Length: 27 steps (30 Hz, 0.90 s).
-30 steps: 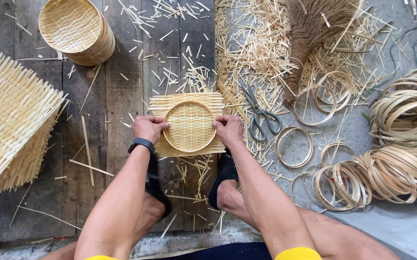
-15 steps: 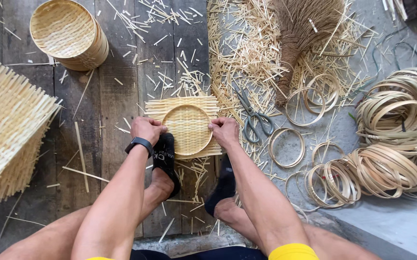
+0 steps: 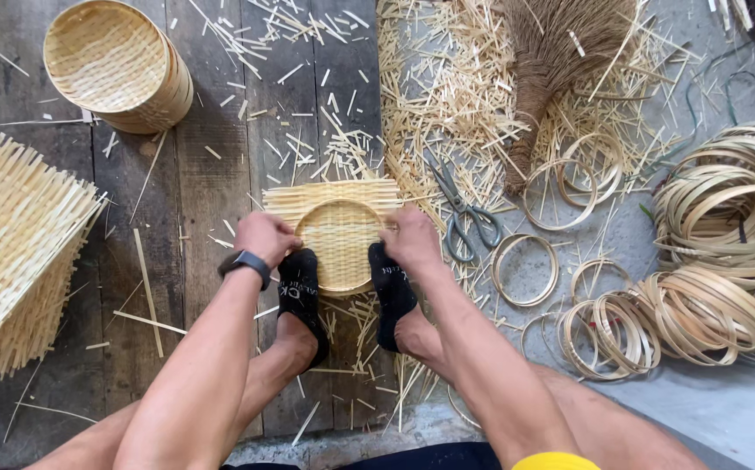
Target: The person weaves bamboo strips into small round baskets. They place a circular bamboo frame onto a woven mat, fold the mat around the frame, and trim excess strips with shears. The finished baskets are stacked nearby.
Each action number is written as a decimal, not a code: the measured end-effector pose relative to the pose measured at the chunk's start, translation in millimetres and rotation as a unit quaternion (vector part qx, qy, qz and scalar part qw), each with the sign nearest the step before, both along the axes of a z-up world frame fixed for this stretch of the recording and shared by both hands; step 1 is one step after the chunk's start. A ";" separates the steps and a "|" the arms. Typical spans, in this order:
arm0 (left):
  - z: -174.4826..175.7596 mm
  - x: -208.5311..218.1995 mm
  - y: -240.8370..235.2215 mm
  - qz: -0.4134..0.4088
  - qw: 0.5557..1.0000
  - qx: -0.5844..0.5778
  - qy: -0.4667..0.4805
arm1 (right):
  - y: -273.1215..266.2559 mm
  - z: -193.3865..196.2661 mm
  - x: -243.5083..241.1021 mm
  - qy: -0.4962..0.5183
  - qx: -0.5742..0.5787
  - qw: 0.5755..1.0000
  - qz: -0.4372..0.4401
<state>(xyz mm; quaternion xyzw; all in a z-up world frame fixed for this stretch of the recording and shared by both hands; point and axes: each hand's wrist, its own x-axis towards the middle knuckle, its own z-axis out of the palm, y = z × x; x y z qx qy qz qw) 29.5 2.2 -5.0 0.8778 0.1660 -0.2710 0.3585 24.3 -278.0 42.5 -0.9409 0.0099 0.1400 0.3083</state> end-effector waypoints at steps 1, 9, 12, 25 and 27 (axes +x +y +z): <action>-1.0 6.6 -6.8 -0.034 0.995 -0.005 -0.094 | 13.9 7.4 -7.7 -0.108 -0.038 0.992 0.059; -34.1 27.3 -57.5 -0.133 0.908 -0.098 -0.385 | 100.2 2.0 -41.9 -0.012 -0.279 0.910 0.305; -41.8 23.1 -57.0 -0.069 0.920 -0.155 -0.353 | 92.8 -14.9 -43.3 -0.044 -0.206 0.933 0.291; -38.2 30.0 -54.4 -0.108 0.927 -0.125 -0.338 | 31.3 -17.7 27.2 -0.061 -0.025 0.989 0.129; -38.1 30.0 -58.0 -0.065 0.942 -0.192 -0.266 | 31.1 -40.6 45.2 0.061 -0.070 0.989 0.118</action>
